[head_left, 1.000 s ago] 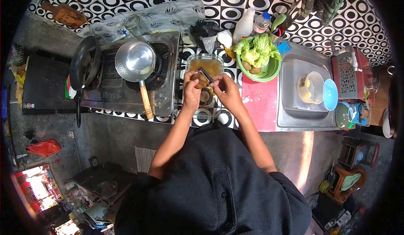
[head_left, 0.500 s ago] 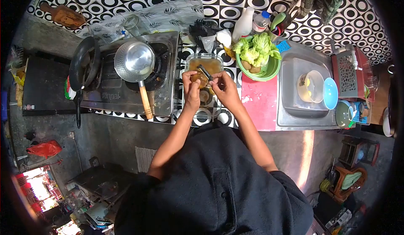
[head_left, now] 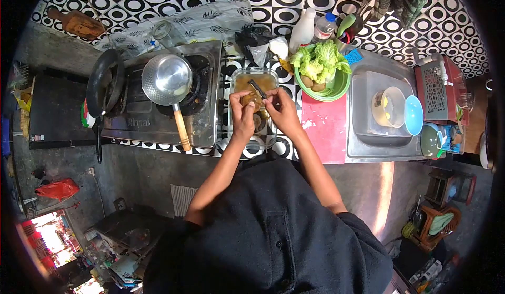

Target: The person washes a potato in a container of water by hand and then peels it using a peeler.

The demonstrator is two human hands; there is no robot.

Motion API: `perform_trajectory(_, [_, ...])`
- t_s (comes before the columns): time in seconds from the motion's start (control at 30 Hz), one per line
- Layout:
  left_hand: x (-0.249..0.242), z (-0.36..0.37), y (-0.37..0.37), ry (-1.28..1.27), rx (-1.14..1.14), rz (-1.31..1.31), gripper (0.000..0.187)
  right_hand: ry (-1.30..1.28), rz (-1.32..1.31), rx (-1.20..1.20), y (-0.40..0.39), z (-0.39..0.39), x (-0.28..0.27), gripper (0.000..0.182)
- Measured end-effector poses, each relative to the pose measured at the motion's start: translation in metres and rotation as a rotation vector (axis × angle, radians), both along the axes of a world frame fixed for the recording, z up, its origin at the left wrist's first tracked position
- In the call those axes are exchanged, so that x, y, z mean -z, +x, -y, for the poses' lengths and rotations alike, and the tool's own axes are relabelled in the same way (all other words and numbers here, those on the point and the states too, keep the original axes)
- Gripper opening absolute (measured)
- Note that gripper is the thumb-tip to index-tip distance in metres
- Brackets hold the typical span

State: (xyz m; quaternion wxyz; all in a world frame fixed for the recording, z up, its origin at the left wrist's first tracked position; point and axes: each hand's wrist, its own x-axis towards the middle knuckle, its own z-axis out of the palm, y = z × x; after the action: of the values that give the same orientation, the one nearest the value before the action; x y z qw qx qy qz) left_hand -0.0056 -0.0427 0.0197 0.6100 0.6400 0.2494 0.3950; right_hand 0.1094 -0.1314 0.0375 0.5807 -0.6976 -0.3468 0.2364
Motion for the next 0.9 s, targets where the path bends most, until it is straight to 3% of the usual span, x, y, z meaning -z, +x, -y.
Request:
perform_trajectory(0.03, [0.000,0.001,0.000,-0.132,0.024,0.027,0.028,0.004,-0.023,0.004,-0.001,0.001,0.000,0.020])
perform_trajectory(0.23, [0.013,-0.005,-0.001,-0.210,0.064,0.083,0.031,0.040,-0.034,0.031,0.001,0.002,-0.001,0.020])
perform_trajectory(0.43, [0.001,-0.004,-0.001,-0.444,0.121,0.248,0.034,0.008,-0.094,0.024,0.003,0.002,-0.001,0.018])
perform_trajectory(0.9, [-0.003,-0.013,-0.003,-0.648,0.166,0.348,0.033,0.070,-0.149,0.008,-0.003,-0.001,0.002,0.018])
